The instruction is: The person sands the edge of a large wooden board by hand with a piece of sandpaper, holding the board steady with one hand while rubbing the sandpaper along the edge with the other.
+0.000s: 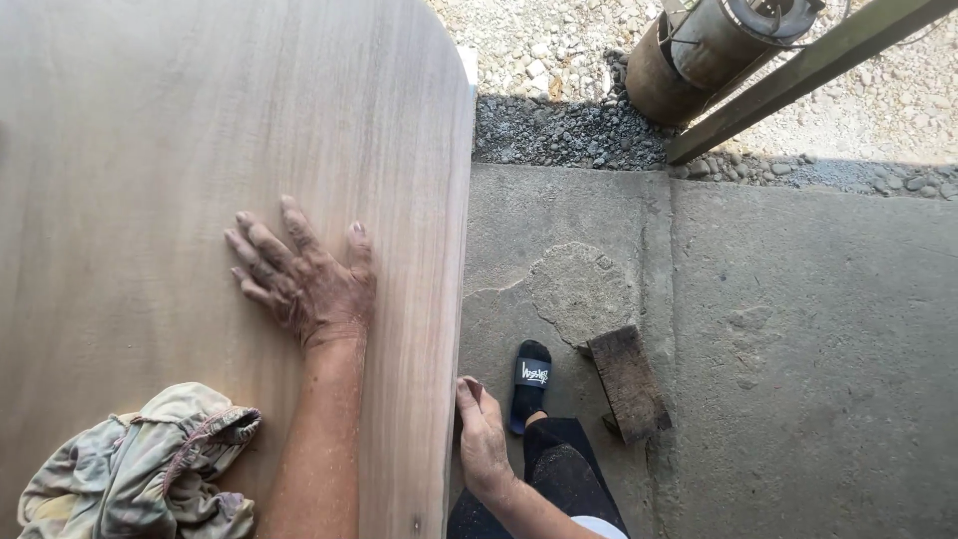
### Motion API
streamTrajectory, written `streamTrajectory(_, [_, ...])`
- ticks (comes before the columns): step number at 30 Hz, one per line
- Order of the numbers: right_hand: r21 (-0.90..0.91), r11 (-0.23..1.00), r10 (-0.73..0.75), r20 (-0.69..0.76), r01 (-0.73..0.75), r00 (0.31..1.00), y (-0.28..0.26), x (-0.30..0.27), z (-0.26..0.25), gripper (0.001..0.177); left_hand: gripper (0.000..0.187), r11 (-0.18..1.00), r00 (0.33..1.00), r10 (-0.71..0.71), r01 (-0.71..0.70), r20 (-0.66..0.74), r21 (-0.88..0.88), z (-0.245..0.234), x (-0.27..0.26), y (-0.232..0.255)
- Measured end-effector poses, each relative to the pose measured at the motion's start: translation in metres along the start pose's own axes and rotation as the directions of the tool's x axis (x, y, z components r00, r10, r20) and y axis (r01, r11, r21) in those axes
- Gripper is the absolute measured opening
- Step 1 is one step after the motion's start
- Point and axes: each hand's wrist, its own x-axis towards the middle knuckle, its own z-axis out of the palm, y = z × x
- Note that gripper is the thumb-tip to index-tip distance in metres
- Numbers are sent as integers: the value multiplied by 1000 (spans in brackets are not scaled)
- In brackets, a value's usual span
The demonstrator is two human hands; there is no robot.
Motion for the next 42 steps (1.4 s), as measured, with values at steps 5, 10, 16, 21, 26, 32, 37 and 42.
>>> streamTrajectory(5, [68,983,-173,0,172,985,-77,116,24,44,81,996,996,-93,93,-9,-2,-3,11,8])
streamTrajectory(10, [215,955,-213,10,206,977,-117,143,37,40,79,996,996,-90,90,-26,1,-2,12,13])
streamTrajectory(16, [5,990,137,155,-140,978,-44,42,-2,45,78,996,997,-77,77,-11,35,-3,13,13])
streamTrajectory(21, [35,997,-73,192,68,979,-94,110,14,47,78,997,997,-75,75,17,28,-5,15,15])
streamTrajectory(26, [154,965,-230,119,211,966,-138,178,35,44,78,995,995,-96,95,31,15,-8,14,15])
streamTrajectory(32, [135,987,-96,61,87,994,-93,88,23,52,79,994,994,-104,103,17,29,-6,14,15])
streamTrajectory(37, [43,997,68,70,-71,995,-26,51,3,50,78,996,996,-89,88,26,21,-7,14,16])
streamTrajectory(42, [55,980,-196,70,192,978,-118,147,32,46,78,995,995,-94,93,20,25,-8,14,15])
